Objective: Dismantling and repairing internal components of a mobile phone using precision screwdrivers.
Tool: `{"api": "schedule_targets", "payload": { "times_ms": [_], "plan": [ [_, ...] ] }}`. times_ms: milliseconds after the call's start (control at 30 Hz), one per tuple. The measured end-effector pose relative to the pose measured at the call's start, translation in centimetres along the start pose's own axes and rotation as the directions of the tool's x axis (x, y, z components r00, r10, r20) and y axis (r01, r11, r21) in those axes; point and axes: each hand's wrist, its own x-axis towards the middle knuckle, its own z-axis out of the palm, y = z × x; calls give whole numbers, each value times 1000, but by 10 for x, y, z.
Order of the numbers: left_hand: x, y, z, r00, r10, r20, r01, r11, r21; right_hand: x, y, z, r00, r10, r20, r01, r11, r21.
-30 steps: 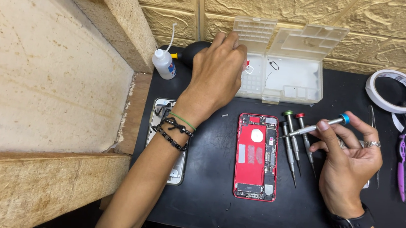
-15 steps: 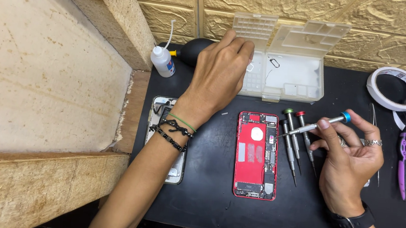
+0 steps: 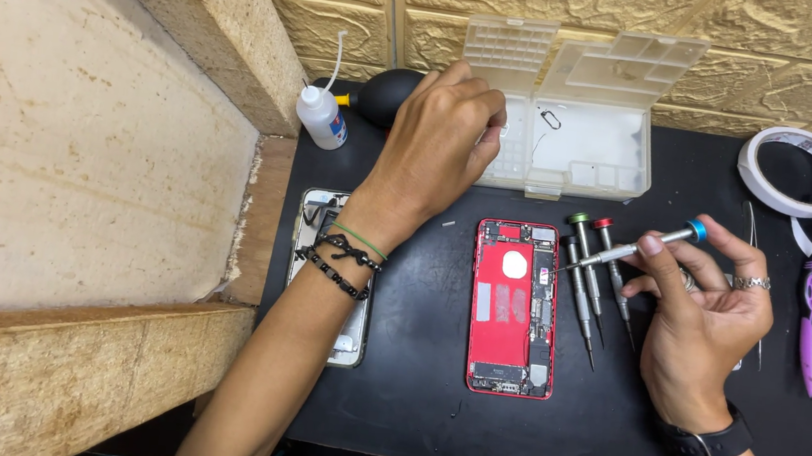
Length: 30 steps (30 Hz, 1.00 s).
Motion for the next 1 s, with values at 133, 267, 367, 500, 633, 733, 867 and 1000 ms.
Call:
{"api": "schedule_targets", "payload": {
  "times_ms": [133,267,367,500,633,733,867,1000],
  "plan": [
    [0,-1,-2,1000,-27,1,27,999,-21,-1,-1,1,1000,5,-1,-5,1000,-2],
    [-1,-3,-2,998,-54,-15,54,999,4,0,0,0,1000,0,-1,0,1000,-2],
    [-1,-4,-4,998,-54,-38,54,999,-2,0,1,0,1000,-4,0,4,1000,4],
    [2,2,-17,997,-28,-72,23,997,-71,0,1,0,1000,-2,-9,2,1000,6],
    [4,19,-37,997,-22,-71,13,991,-133,0,2,0,1000,4,-8,-4,1000,7],
    [3,37,-53,998,19,-63,-30,982,-187,1,2,0,1000,4,-10,-4,1000,12],
    [-6,59,-65,997,47,-65,-59,981,-184,1,2,-1,1000,5,-5,-5,1000,-2],
    [-18,71,-72,999,-33,-2,31,969,-243,1,3,-1,1000,-4,-7,4,1000,-19]
  ]
}}
